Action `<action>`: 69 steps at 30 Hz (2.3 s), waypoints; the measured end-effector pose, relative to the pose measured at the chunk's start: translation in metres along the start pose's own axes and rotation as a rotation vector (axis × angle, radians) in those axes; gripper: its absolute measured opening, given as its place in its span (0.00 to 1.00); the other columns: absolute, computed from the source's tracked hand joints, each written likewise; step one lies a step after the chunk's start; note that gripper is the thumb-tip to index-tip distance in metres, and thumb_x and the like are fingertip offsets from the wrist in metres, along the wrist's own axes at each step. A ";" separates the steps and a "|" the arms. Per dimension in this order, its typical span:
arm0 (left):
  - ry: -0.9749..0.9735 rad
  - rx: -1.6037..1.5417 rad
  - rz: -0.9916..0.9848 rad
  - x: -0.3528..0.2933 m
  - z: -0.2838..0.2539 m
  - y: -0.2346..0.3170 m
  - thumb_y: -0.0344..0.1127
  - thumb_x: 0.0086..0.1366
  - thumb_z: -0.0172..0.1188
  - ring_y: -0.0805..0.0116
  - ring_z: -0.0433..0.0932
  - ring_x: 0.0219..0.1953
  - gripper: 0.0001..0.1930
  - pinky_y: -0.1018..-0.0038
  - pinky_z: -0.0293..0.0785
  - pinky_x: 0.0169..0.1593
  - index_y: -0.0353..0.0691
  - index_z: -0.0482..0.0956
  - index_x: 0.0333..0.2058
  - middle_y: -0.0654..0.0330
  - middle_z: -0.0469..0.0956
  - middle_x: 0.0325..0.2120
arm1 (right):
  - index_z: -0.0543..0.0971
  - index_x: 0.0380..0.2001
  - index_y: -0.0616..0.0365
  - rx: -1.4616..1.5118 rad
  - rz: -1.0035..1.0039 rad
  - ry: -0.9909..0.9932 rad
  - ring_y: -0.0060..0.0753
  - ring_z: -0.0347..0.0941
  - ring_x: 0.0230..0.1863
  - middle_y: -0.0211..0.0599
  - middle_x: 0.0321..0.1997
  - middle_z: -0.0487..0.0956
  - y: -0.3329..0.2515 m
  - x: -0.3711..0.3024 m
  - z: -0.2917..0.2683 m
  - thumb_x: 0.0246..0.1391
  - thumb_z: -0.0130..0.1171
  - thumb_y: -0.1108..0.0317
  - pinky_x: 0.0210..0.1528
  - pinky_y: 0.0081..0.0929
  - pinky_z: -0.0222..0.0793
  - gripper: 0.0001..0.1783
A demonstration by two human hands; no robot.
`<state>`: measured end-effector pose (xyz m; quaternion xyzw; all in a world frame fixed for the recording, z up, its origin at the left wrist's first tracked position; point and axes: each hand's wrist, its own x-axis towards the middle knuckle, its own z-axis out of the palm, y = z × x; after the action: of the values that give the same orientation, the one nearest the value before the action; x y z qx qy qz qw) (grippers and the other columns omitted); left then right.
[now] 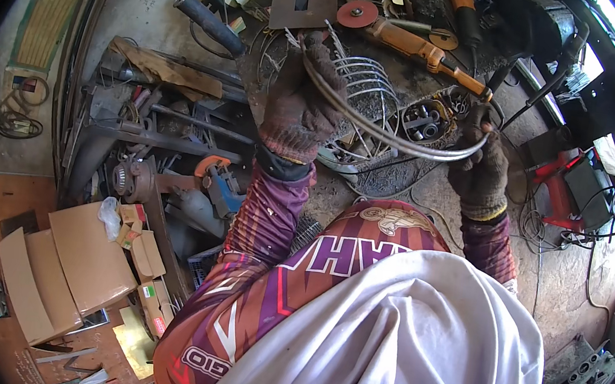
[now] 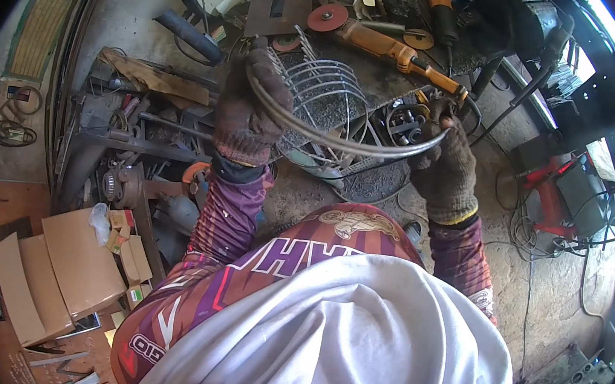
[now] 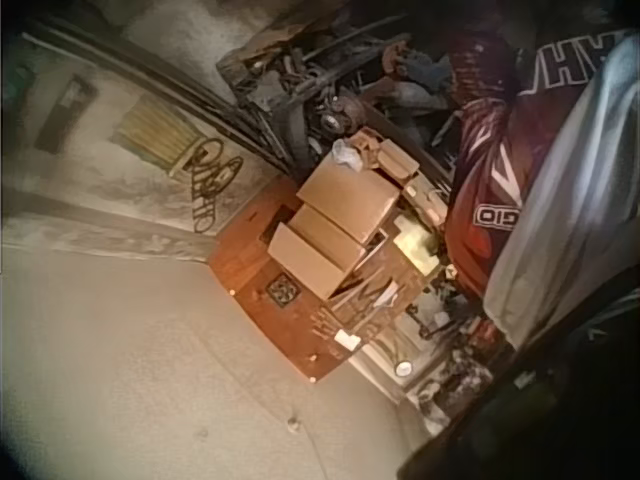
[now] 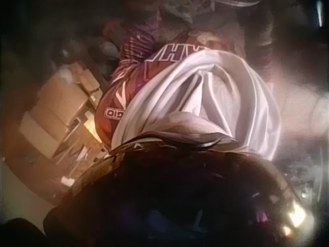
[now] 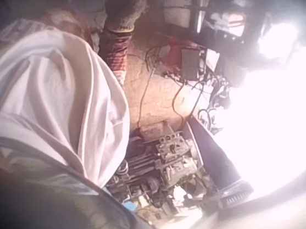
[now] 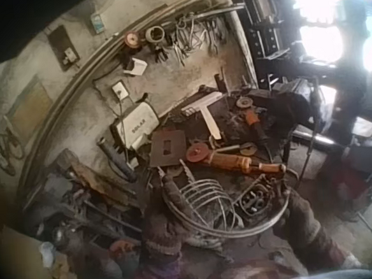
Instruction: The person welds components onto a curved metal cage-like frame using a welding tool, holding metal rods and small plates against the frame before applying the tool by hand.
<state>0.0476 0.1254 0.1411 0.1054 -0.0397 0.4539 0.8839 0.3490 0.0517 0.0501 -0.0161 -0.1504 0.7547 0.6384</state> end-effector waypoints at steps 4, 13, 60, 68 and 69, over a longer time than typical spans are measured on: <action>0.073 -0.064 0.109 0.005 0.004 -0.008 0.38 0.72 0.58 0.66 0.83 0.48 0.18 0.69 0.84 0.51 0.43 0.76 0.58 0.59 0.83 0.43 | 0.78 0.47 0.55 0.113 0.005 0.053 0.17 0.74 0.31 0.26 0.33 0.77 0.020 0.004 -0.010 0.68 0.56 0.62 0.39 0.17 0.79 0.10; 0.113 0.000 0.170 0.002 0.005 -0.007 0.40 0.72 0.58 0.65 0.84 0.45 0.18 0.73 0.87 0.42 0.41 0.77 0.57 0.57 0.83 0.43 | 0.79 0.47 0.61 0.257 0.075 0.049 0.23 0.81 0.39 0.36 0.41 0.83 0.028 0.008 -0.028 0.68 0.54 0.67 0.44 0.22 0.83 0.11; 0.216 -0.207 0.260 -0.088 -0.040 0.080 0.33 0.74 0.53 0.63 0.83 0.45 0.15 0.66 0.82 0.55 0.30 0.76 0.52 0.50 0.82 0.44 | 0.77 0.44 0.62 -1.270 0.036 -0.409 0.26 0.77 0.44 0.32 0.44 0.78 0.019 0.038 0.036 0.61 0.65 0.70 0.47 0.26 0.75 0.11; 0.171 0.035 0.250 -0.099 -0.037 0.094 0.36 0.75 0.53 0.71 0.84 0.32 0.10 0.78 0.83 0.34 0.37 0.80 0.42 0.56 0.84 0.34 | 0.77 0.52 0.62 -1.295 -0.009 -0.136 0.30 0.79 0.45 0.38 0.42 0.80 0.059 0.049 0.041 0.68 0.57 0.66 0.47 0.28 0.77 0.15; 0.225 0.015 0.271 -0.101 -0.043 0.097 0.36 0.75 0.53 0.71 0.84 0.31 0.10 0.78 0.82 0.33 0.37 0.80 0.41 0.56 0.84 0.33 | 0.77 0.53 0.62 -1.195 0.001 -0.004 0.31 0.79 0.45 0.39 0.42 0.81 0.067 0.050 0.039 0.69 0.55 0.65 0.47 0.29 0.77 0.15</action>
<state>-0.0909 0.1097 0.0975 0.0542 0.0489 0.5782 0.8126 0.2676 0.0831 0.0789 -0.3712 -0.5499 0.5396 0.5183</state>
